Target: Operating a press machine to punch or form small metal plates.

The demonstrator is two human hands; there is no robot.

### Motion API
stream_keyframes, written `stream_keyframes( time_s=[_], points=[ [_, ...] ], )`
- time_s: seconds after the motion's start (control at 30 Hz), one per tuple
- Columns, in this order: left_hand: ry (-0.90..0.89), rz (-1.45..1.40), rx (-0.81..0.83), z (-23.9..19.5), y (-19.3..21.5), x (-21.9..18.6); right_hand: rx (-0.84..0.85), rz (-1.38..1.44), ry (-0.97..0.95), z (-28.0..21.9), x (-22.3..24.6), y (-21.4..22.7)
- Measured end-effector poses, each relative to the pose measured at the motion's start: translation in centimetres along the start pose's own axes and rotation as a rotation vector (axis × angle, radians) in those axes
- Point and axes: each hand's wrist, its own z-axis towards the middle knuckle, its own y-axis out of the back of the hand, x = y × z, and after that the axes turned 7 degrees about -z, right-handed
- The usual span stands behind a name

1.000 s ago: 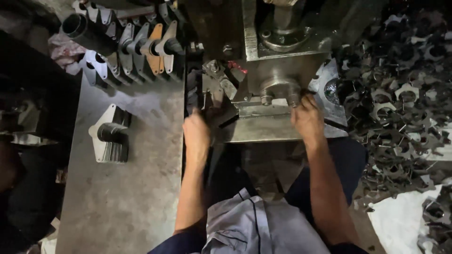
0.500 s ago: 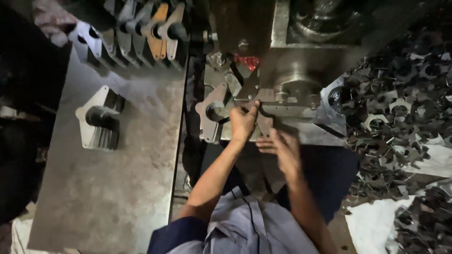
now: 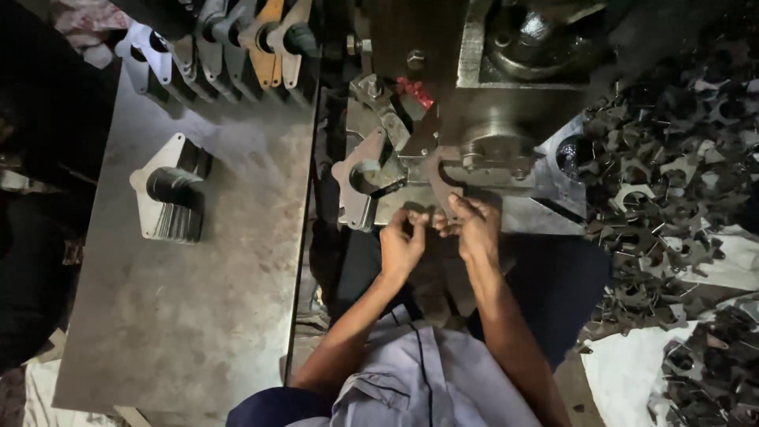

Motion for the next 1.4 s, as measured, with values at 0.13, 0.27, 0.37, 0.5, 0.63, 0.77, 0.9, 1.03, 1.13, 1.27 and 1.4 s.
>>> stream_keyframes(
  time_s=[0.13, 0.27, 0.37, 0.5, 0.63, 0.77, 0.9, 1.03, 1.13, 1.27, 1.4],
  points=[
    [-0.285, 0.058, 0.008, -1.7, 0.5, 0.3, 0.177, 0.093, -0.061, -2.5, 5.3, 0.0],
    [-0.704, 0.278, 0.110, 0.7, 0.8, -6.1, 0.545, 0.336, -0.044, -4.3, 8.9, 2.3],
    [-0.602, 0.378, 0.246, 5.0, -1.5, -5.4, 0.358, 0.136, 0.165, -3.2, 5.6, 3.4],
    [-0.631, 0.552, 0.361, 8.8, -3.2, -2.8, 0.181, -0.045, 0.308, -2.8, 7.7, 1.8],
    [-0.401, -0.262, 0.354, 9.0, -2.6, 1.2, 0.458, 0.409, 0.247, -2.8, 6.9, 2.1],
    [0.187, -0.533, 0.534, 6.3, -1.7, -2.9, 0.604, 0.132, 0.425, -2.2, 3.1, 4.7],
    [-0.002, -0.158, 0.467, 4.4, -0.8, -3.6, 0.242, -0.532, 0.495, -2.4, 7.6, 2.6],
    [-0.301, 0.081, 0.406, 4.6, 1.3, -4.1, 0.109, -0.936, 0.648, -1.4, 9.4, 2.3],
    [-0.333, 0.144, 0.318, 5.4, 3.2, -5.1, 0.123, -0.992, 0.725, -0.7, 8.3, 2.9],
    [-0.504, 0.358, 0.001, 7.4, 6.0, -7.0, 0.155, -0.936, 0.802, -0.8, 8.2, 2.9],
    [-0.575, 0.774, -0.214, 11.1, 9.5, -3.2, 0.153, -0.908, 0.823, -1.0, 8.1, 2.9]
  ],
)
